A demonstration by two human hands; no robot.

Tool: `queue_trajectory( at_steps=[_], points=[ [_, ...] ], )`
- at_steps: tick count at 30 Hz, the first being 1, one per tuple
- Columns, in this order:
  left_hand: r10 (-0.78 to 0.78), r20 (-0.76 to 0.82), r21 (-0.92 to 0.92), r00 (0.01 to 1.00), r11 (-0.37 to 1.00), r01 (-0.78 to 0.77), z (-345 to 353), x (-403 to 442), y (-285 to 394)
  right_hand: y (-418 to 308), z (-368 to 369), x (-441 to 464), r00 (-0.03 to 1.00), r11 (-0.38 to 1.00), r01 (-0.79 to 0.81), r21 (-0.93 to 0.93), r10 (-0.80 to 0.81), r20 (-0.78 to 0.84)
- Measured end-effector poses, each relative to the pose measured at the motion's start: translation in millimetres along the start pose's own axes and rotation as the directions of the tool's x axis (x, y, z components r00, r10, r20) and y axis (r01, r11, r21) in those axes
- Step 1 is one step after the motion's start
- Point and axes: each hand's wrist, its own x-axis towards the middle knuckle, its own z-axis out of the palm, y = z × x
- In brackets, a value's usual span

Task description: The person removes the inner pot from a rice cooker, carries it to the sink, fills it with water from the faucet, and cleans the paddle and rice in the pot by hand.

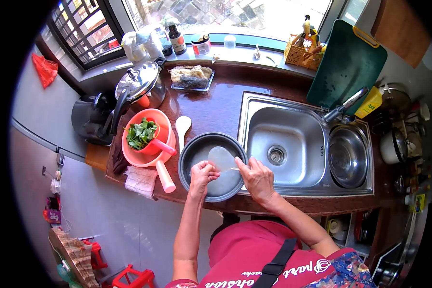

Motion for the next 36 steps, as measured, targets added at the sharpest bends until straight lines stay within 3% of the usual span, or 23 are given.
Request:
queue_trajectory(
  at_steps=[3, 6, 7, 8, 10, 12, 13, 16, 20, 24, 29, 31, 34, 36],
  points=[
    [0.055, -0.031, 0.19, 0.998, 0.981, -0.048, -5, 7, -8, -1, -1, 3, 0.999, 0.999, 0.026, -0.04, -0.025, 0.025],
    [0.158, -0.08, 0.593, 0.984, 0.801, -0.08, -7, 18, -26, -2, 3, 15, 0.992, 0.987, 0.044, -0.156, -0.024, 0.124],
    [0.45, 0.166, 0.886, 0.877, 0.322, -0.333, -7, 14, -33, -3, 9, 21, 0.981, 0.974, 0.042, -0.225, 0.002, 0.194],
    [0.461, 0.153, 0.933, 0.874, 0.224, -0.281, -2, 12, -41, -3, 15, 27, 0.965, 0.955, 0.043, -0.294, 0.036, 0.259],
    [0.322, 0.09, 0.981, 0.943, 0.134, -0.139, 18, -4, -23, -11, 20, 35, 0.934, 0.934, 0.115, -0.338, 0.015, 0.358],
    [0.23, 0.141, 0.987, 0.963, 0.042, -0.155, 16, -2, -25, -23, 14, 40, 0.873, 0.903, 0.235, -0.359, -0.034, 0.486],
    [0.183, 0.159, 0.987, 0.97, -0.004, -0.161, 13, -2, -24, -28, 8, 46, 0.777, 0.916, 0.298, -0.267, -0.07, 0.626],
    [-0.049, 0.241, 0.968, 0.969, -0.053, -0.244, 8, -17, -8, -21, -2, 53, 0.65, 0.896, 0.414, -0.163, -0.166, 0.742],
    [0.139, 0.266, 0.961, 0.954, 0.035, -0.274, 7, -41, 4, -19, -41, 68, 0.712, 0.919, 0.37, -0.134, -0.188, 0.677],
    [0.389, 0.155, 0.979, 0.908, 0.065, -0.195, 4, -39, 4, -28, -32, 83, 0.756, 0.919, 0.383, -0.094, -0.254, 0.603],
    [0.626, 0.122, 0.956, 0.77, 0.134, -0.26, 2, -39, -4, -32, 10, 92, 0.84, 0.937, 0.264, -0.228, -0.107, 0.533],
    [0.643, 0.111, 0.958, 0.757, 0.135, -0.255, 3, -41, -7, -28, 31, 93, 0.878, 0.965, 0.2, -0.171, -0.099, 0.468],
    [0.682, 0.117, 0.951, 0.722, 0.132, -0.279, 1, -41, -8, -33, 52, 90, 0.835, 0.969, 0.222, -0.112, -0.129, 0.535],
    [0.68, 0.136, 0.942, 0.721, 0.136, -0.306, -1, -42, -8, -36, 53, 89, 0.793, 0.96, 0.279, 0.008, -0.235, 0.561]
  ],
)
